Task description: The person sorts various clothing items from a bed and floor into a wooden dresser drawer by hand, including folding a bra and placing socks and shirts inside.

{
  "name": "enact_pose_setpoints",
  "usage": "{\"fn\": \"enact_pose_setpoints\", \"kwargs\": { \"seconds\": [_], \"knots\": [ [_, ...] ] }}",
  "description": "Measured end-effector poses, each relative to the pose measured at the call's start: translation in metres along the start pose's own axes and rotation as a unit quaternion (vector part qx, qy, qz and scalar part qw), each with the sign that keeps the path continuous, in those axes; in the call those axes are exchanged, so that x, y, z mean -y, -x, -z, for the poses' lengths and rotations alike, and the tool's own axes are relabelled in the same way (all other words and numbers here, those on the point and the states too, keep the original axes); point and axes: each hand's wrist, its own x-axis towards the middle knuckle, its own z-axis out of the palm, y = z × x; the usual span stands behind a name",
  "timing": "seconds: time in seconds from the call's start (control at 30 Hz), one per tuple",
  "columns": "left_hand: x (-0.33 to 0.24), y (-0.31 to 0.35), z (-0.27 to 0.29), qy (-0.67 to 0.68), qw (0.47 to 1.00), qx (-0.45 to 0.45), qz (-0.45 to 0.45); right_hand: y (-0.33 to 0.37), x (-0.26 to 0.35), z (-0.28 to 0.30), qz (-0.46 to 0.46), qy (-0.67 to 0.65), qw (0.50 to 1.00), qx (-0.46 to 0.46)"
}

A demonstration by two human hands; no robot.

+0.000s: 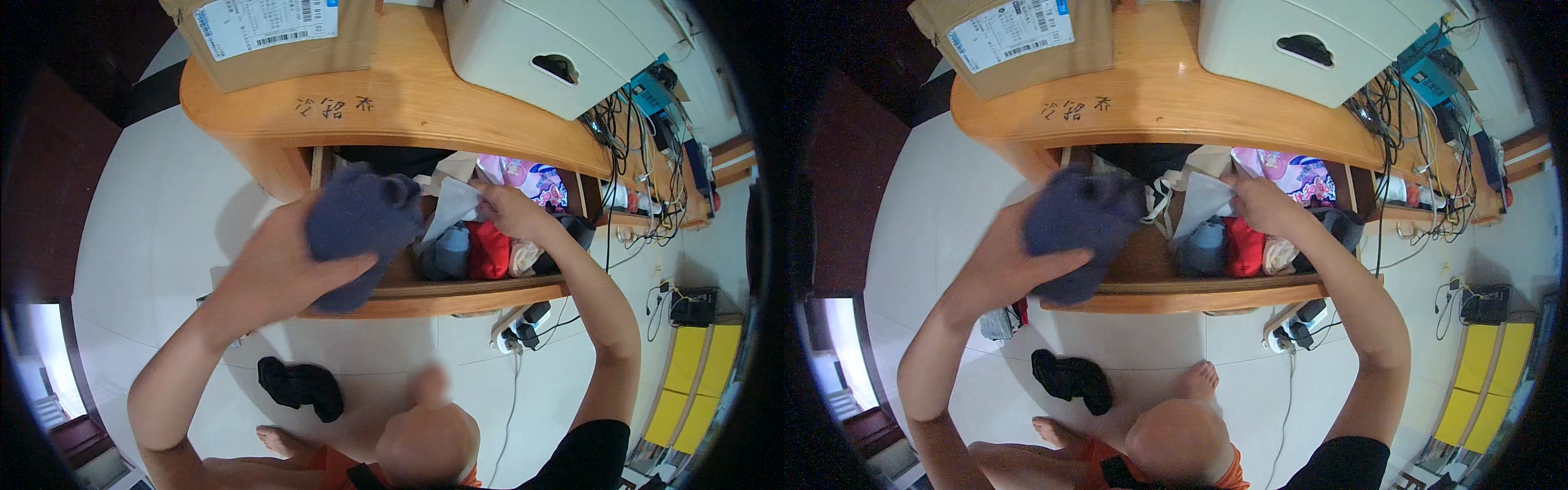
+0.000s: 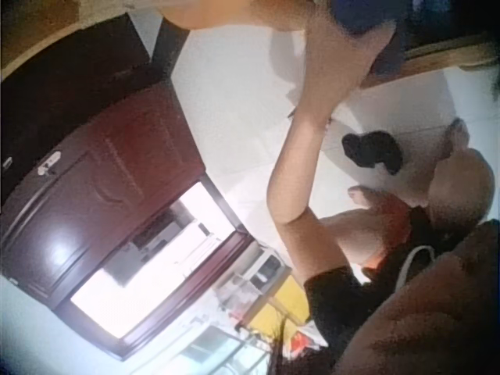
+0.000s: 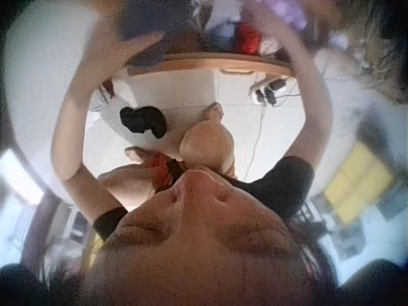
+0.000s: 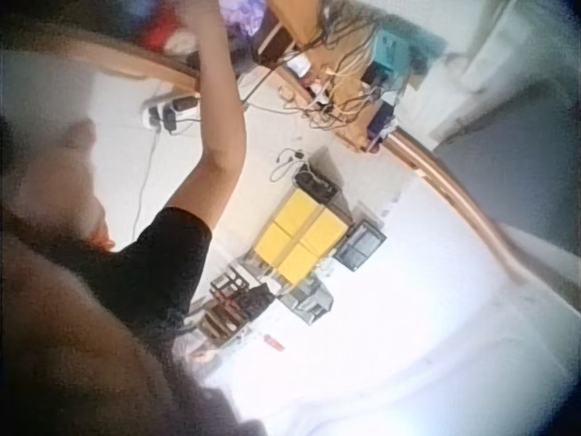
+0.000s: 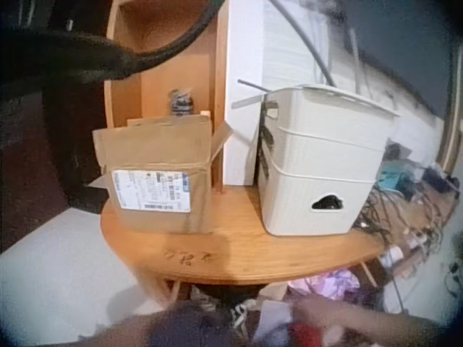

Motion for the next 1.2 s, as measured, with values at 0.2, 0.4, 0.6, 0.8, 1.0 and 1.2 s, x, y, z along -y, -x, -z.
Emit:
{"fn": "enact_pose_setpoints", "kwargs": {
  "seconds": [0.2, 0.4, 0.6, 0.8, 1.0, 1.2],
  "knots": [
    [0.028, -0.065, -0.065, -0.31, 0.945, 0.051, 0.085, -0.003, 0.018, 0.019, 0.026, 0.028, 0.999, 0.037],
    [0.058, -0.074, -0.091, -0.332, 0.926, 0.086, 0.159, 0.01, 0.078, 0.017, 0.227, 0.058, 0.972, 0.033],
    [0.084, -0.079, -0.085, -0.144, 0.972, 0.146, 0.118, -0.035, 0.083, -0.035, 0.271, 0.079, 0.956, 0.081],
    [0.031, -0.076, -0.046, -0.541, 0.834, 0.109, 0.025, -0.044, 0.08, -0.046, 0.262, 0.193, 0.934, 0.145],
    [0.055, -0.101, -0.038, -0.625, 0.78, 0.02, 0.031, -0.05, 0.078, -0.055, 0.262, 0.128, 0.943, 0.157],
    [0.014, -0.095, -0.01, -0.542, 0.838, 0.004, 0.065, -0.064, 0.099, -0.051, 0.406, 0.097, 0.907, 0.052]
  ]
}}
